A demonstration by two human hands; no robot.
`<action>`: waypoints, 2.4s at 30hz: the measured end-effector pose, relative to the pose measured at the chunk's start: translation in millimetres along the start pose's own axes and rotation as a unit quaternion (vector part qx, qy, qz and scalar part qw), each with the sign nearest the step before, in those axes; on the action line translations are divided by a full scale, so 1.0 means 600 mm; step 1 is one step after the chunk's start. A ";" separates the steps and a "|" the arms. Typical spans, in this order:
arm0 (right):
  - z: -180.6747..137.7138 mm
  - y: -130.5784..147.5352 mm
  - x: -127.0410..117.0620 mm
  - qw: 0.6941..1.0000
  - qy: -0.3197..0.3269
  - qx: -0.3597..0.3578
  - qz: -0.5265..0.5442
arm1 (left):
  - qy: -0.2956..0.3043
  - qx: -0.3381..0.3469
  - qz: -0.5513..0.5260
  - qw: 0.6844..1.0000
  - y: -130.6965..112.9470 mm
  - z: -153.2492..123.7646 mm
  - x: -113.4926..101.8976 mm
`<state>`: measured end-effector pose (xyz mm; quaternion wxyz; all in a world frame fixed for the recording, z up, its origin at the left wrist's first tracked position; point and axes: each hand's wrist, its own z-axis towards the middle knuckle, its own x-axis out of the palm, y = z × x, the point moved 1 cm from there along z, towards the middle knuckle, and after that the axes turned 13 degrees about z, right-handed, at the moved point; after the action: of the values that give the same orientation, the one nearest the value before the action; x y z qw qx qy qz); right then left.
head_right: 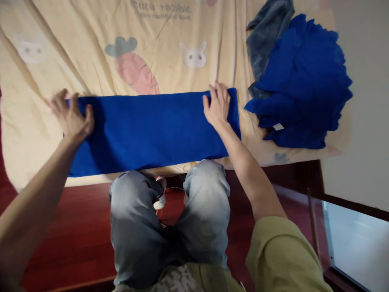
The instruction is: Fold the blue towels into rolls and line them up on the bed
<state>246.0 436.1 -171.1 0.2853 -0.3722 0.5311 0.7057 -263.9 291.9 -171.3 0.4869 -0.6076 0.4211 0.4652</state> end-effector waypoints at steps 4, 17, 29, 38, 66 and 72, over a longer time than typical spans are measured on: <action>-0.029 -0.017 0.050 0.998 0.061 0.009 0.013 | -0.075 -0.048 0.007 0.996 -0.040 -0.033 0.023; -0.099 0.000 0.016 0.998 0.063 0.010 -0.005 | -0.082 -0.006 0.019 0.996 -0.099 -0.124 0.042; -0.303 -0.088 -0.062 0.991 0.044 0.111 -0.067 | -0.097 -0.165 0.064 0.980 -0.069 -0.329 0.045; -0.284 -0.039 -0.107 0.969 0.105 0.216 -0.051 | 0.009 -0.210 0.100 0.972 -0.058 -0.340 0.009; -0.437 0.319 0.120 0.773 -0.056 0.310 0.550 | 0.044 0.099 0.101 0.989 -0.430 -0.427 0.078; -0.423 0.319 0.117 0.752 -0.085 0.357 0.547 | 0.045 0.075 0.040 0.995 -0.442 -0.445 0.077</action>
<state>110.3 140.3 -166.4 0.0067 0.1725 0.8308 0.5291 43.4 72.0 -138.8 0.4928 -0.5724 0.5002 0.4235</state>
